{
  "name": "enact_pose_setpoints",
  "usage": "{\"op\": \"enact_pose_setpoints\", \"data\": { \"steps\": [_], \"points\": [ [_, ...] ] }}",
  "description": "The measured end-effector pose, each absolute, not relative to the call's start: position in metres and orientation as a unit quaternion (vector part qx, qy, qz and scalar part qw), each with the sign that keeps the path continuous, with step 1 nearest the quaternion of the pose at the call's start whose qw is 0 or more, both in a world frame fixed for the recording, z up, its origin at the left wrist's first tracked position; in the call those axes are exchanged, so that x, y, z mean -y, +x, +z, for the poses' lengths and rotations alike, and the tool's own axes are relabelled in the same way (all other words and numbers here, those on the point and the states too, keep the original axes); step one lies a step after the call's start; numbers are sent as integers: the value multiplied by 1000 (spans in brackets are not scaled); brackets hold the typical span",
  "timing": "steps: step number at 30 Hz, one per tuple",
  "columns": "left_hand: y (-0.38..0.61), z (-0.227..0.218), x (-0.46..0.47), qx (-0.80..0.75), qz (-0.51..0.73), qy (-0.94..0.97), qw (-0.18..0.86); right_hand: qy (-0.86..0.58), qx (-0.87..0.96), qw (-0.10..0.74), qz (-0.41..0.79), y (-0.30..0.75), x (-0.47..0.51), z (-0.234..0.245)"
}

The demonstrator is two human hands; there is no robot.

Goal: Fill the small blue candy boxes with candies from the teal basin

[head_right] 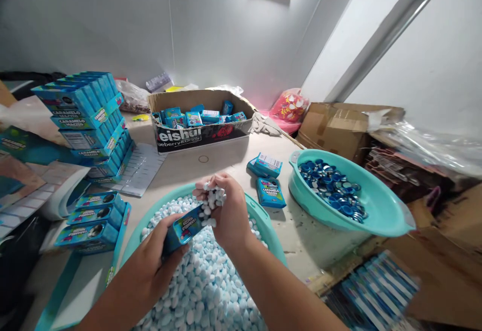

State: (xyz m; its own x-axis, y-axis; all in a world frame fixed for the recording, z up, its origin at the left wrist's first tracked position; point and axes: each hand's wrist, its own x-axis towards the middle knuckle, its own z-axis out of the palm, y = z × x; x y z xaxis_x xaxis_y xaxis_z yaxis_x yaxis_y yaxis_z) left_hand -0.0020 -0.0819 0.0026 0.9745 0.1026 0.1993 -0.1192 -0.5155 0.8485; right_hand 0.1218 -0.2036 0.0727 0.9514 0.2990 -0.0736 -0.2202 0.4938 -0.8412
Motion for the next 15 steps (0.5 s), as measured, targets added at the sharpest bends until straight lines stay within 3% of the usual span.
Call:
{"op": "enact_pose_setpoints", "data": {
  "steps": [15],
  "points": [
    [-1,2,85,-14,92,840,534,-456,98,872,149,122,207,68]
  ]
}}
